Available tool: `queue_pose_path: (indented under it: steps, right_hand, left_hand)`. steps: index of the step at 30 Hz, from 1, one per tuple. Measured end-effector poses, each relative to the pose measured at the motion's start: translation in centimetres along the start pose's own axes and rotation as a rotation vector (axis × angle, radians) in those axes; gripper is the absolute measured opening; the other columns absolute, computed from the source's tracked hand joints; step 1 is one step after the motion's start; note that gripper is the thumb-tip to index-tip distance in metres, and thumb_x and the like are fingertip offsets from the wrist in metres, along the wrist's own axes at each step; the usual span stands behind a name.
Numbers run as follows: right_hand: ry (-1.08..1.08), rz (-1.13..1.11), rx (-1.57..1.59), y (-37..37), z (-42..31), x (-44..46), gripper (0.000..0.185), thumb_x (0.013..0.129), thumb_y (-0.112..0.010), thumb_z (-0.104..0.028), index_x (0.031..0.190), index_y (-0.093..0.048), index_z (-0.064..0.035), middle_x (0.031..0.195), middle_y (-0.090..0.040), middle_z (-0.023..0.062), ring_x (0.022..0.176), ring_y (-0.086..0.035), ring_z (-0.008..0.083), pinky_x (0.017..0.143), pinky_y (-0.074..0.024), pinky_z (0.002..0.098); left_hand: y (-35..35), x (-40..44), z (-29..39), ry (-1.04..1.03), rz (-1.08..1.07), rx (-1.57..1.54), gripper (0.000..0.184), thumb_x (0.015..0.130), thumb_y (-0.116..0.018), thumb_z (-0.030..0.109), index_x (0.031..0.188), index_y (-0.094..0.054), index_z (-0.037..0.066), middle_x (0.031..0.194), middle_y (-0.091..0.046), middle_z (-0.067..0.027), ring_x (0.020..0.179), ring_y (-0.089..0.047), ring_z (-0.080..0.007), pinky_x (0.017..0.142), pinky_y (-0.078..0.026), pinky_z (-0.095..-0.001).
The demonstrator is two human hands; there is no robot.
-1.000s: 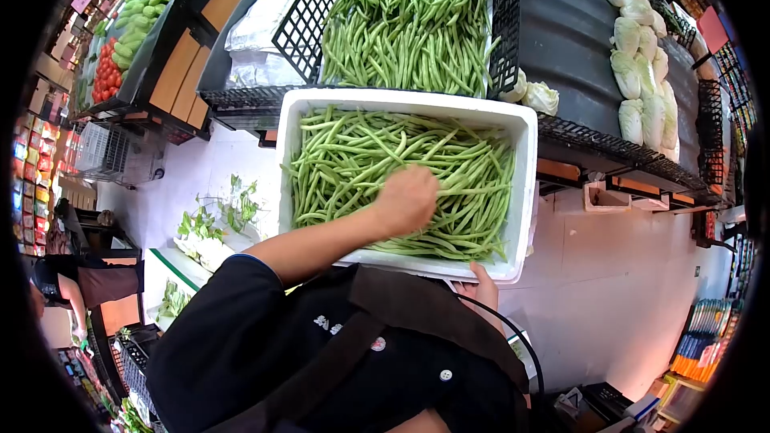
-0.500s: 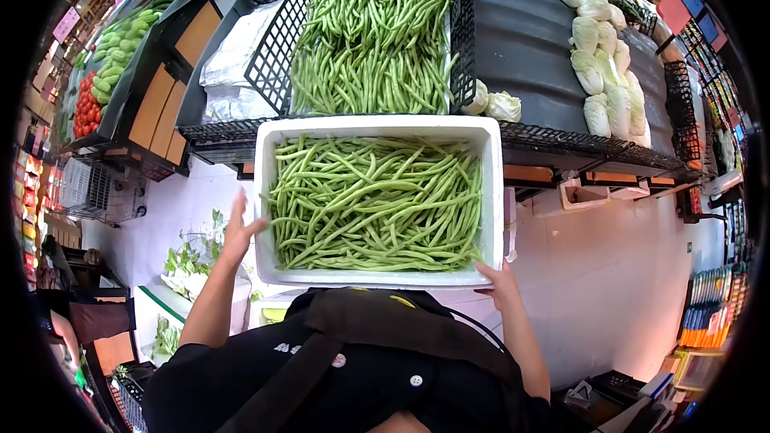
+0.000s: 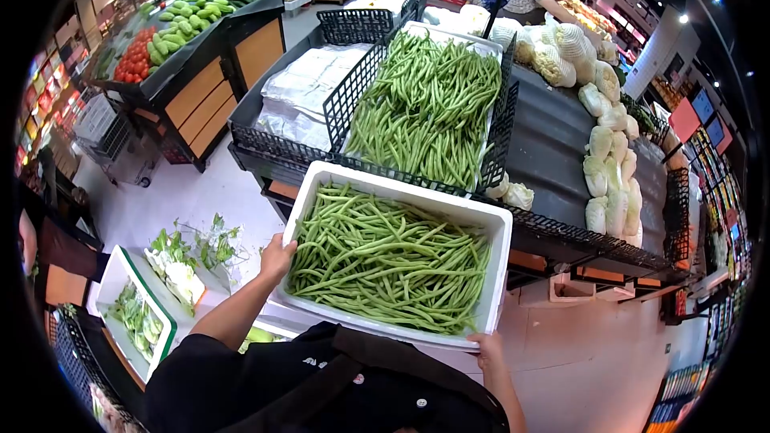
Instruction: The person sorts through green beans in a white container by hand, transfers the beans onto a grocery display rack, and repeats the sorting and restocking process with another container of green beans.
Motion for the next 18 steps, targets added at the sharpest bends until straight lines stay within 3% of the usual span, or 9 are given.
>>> queue_pose_path:
  steps: [2,10,15,18]
  right_hand:
    - [0.047,-0.013,-0.013,0.2,0.4,-0.1,0.034,0.063,-0.06,0.008,0.095,-0.051,0.0134,0.082,-0.057,0.0191,0.065,-0.061,0.0326,0.052,-0.0546,0.0463]
    - [-0.152,-0.045,-0.133,-1.0,1.9,2.3,0.02,0.069,-0.056,0.002,0.085,-0.051,0.0129,0.078,-0.056,0.022,0.061,-0.061,0.0353,0.047,-0.0551,0.0508]
    - [-0.157,-0.025,-0.109,-2.1,3.7,4.4,0.032,0.068,-0.057,0.001,0.098,-0.049,0.0039,0.082,-0.058,0.0171,0.064,-0.062,0.0321,0.05,-0.0566,0.0494]
    - [-0.123,-0.001,-0.048,-2.3,5.9,5.6,0.034,0.066,-0.058,0.0,0.1,-0.054,0.0008,0.082,-0.06,0.0142,0.065,-0.063,0.029,0.048,-0.0555,0.0438]
  left_hand:
    - [-0.4,-0.5,-1.6,0.015,0.016,0.054,0.038,0.084,-0.057,0.029,0.113,-0.054,0.004,0.099,-0.062,-0.0207,0.094,-0.059,-0.0341,0.081,-0.044,-0.0402]
    - [-4.1,1.6,-7.2,0.076,-0.05,0.203,0.039,0.083,-0.057,0.034,0.107,-0.058,0.004,0.102,-0.062,-0.0203,0.097,-0.058,-0.0359,0.083,-0.044,-0.0431]
    - [-5.8,3.0,-7.3,0.077,-0.03,0.286,0.041,0.084,-0.056,0.035,0.109,-0.055,0.003,0.101,-0.061,-0.0234,0.097,-0.057,-0.0387,0.084,-0.043,-0.0453]
    - [-6.0,2.9,-7.1,0.062,0.009,0.265,0.042,0.084,-0.055,0.037,0.111,-0.054,0.004,0.101,-0.061,-0.0234,0.097,-0.058,-0.0389,0.083,-0.043,-0.0456]
Point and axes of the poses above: each hand's wrist, its own x-axis towards the middle knuckle, its own y-axis out of the back of the hand, z = x × y, the point moved 6 cm from there along x, towards the middle knuckle
